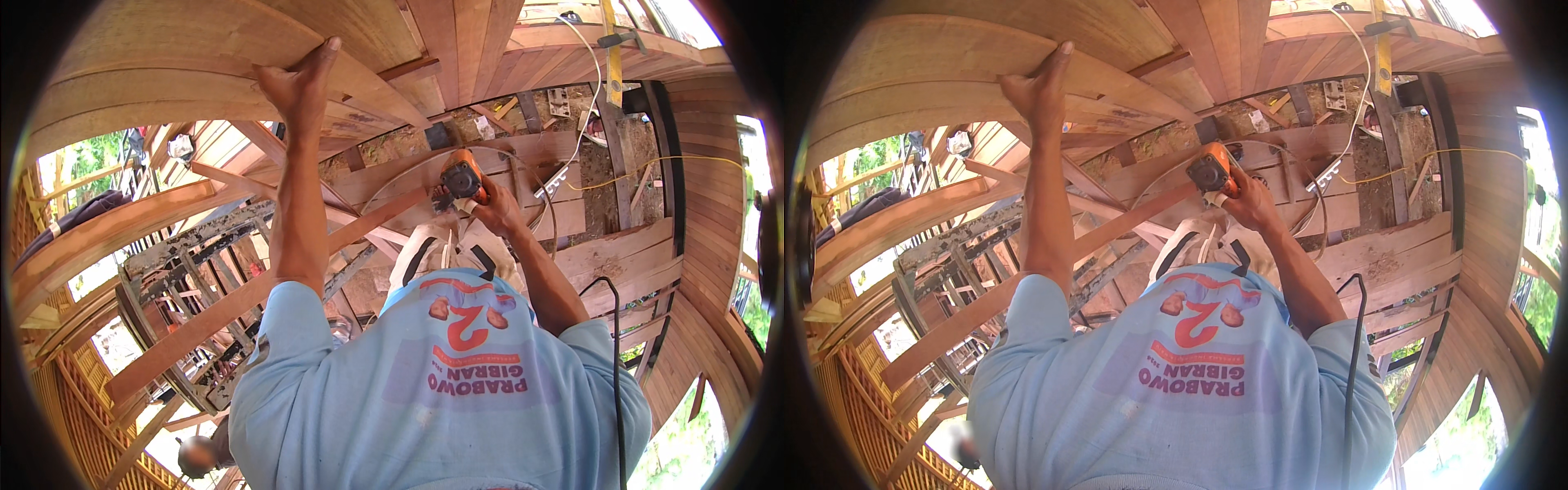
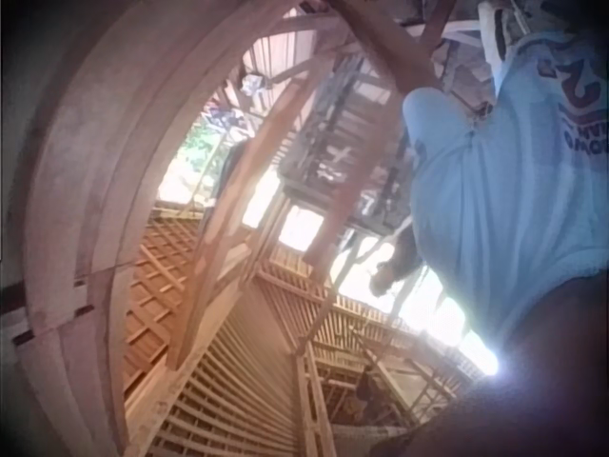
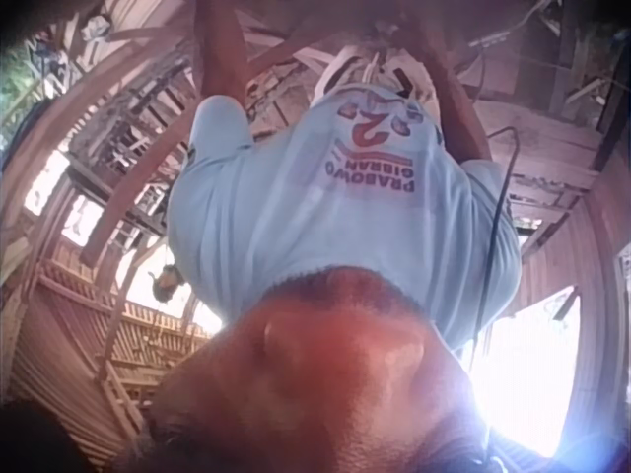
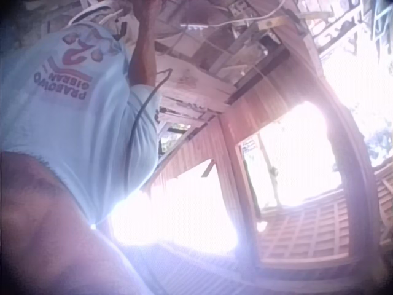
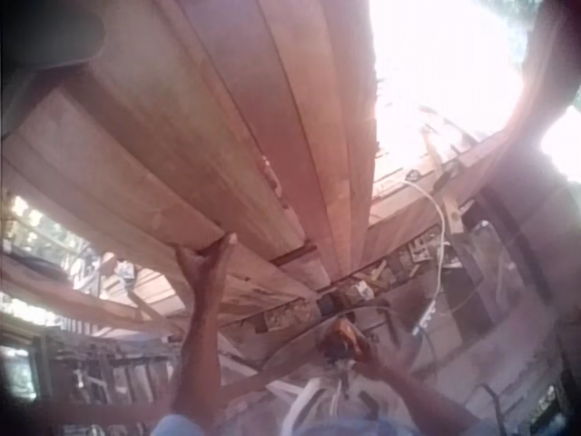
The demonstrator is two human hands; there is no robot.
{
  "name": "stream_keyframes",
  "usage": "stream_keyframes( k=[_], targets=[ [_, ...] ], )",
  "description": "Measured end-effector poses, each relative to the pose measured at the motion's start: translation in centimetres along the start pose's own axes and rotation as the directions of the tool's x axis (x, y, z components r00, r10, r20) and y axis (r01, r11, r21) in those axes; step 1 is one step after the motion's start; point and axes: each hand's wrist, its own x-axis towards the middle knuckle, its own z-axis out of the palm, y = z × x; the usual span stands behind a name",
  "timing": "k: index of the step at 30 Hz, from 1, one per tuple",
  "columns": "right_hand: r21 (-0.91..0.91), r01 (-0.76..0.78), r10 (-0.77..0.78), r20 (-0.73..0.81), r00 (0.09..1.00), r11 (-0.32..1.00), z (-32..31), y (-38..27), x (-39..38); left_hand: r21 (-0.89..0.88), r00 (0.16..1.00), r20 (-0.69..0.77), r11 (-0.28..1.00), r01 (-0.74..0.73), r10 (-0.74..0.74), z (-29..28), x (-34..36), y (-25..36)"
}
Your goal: The person installs wooden panels on a curved ceiling structure using a nail gun, hammer, and spirit level. They position each panel, secure it with nails, and check alignment with the level before moving to the next section.
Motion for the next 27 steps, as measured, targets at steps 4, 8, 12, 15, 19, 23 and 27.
stream_keyframes(
  k=[4,8,12,15,19,23,27],
  targets=[
    [-0.004,0.004,-0.004,0.011,1.0,1.0,0.1,-0.1,-0.1,0.052,1.0,0.017,0.999,-0.007,0.007,-0.5,-0.1,-0.7],
    [0.008,0.005,-0.005,0.007,1.0,1.0,0.4,-0.2,-0.3,0.002,0.999,-0.027,1.0,-0.029,0.029,-0.2,-0.3,-0.9],
    [0.02,0.016,-0.016,-0.01,1.0,1.0,0.7,0.2,-0.5,-0.015,0.999,-0.023,1.0,-0.023,0.022,0.3,-0.4,-0.1],
    [0.003,0.014,-0.013,-0.007,1.0,1.0,0.7,0.8,-0.4,-0.006,1.0,-0.002,1.0,-0.01,0.01,0.5,-0.4,0.2],
    [0.003,0.005,-0.005,-0.009,1.0,1.0,0.8,0.4,-0.6,0.047,0.997,-0.022,0.997,-0.069,0.07,0.1,-0.3,-1.6],
    [0.001,-0.01,0.01,0.022,1.0,1.0,0.8,0.4,-0.3,0.013,0.998,-0.033,0.999,-0.052,0.052,0.3,-0.5,-1.8],
    [-0.01,0.017,-0.017,-0.014,1.0,1.0,1.1,1.1,-0.3,-0.02,0.998,-0.037,0.998,-0.059,0.059,0.9,0.0,-1.4]
  ],
)
